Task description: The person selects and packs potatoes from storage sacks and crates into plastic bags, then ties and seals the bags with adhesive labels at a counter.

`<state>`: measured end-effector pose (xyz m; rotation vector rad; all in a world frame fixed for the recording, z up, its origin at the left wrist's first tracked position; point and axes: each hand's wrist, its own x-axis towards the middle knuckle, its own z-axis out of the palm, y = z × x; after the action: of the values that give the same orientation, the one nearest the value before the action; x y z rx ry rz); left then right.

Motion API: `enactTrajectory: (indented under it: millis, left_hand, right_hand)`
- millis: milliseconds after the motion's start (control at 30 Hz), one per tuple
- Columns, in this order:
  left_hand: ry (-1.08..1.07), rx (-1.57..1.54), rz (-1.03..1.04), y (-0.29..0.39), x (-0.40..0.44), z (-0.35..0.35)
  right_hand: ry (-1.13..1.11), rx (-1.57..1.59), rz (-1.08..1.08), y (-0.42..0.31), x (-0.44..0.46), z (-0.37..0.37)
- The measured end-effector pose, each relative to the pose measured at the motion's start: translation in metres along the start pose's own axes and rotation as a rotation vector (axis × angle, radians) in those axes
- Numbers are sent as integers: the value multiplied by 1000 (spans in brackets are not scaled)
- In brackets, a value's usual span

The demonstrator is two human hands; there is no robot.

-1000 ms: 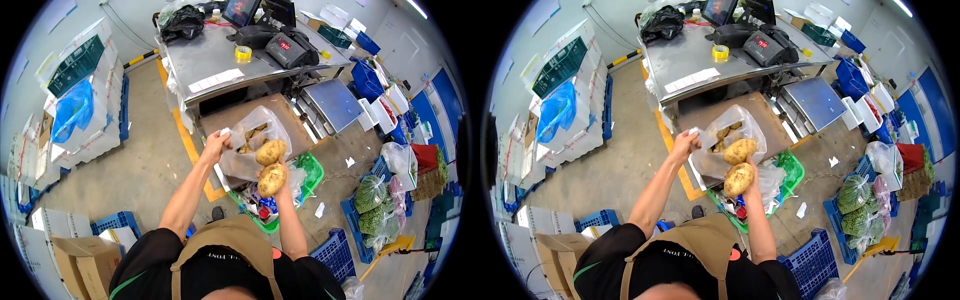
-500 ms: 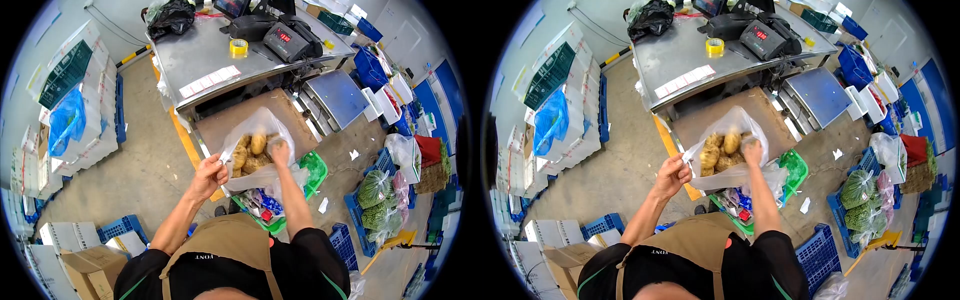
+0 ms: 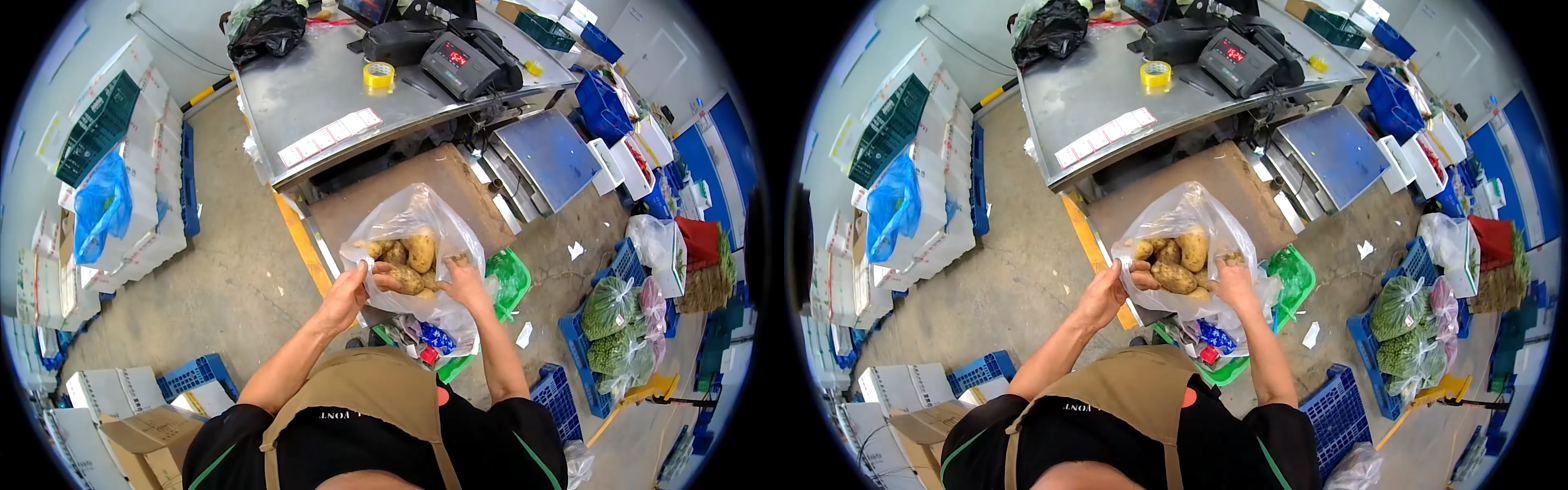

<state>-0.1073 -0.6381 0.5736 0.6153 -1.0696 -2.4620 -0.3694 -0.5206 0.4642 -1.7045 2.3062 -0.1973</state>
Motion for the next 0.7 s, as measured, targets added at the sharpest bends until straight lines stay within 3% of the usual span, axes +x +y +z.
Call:
enactTrajectory:
  millis: [300, 500, 600, 700]
  left_hand:
    - [282, 377, 16, -17, 12, -16]
    - [368, 293, 67, -19, 8, -16]
    - [393, 219, 103, -19, 8, -13]
    - [387, 113, 95, -13, 7, -8]
  right_hand:
    - [-8, 52, -94, -14, 9, 9]
    - [-176, -4, -17, -11, 13, 15]
    - [-16, -245, -79, -3, 10, 25]
    - [-73, -343, -37, 1, 9, 25]
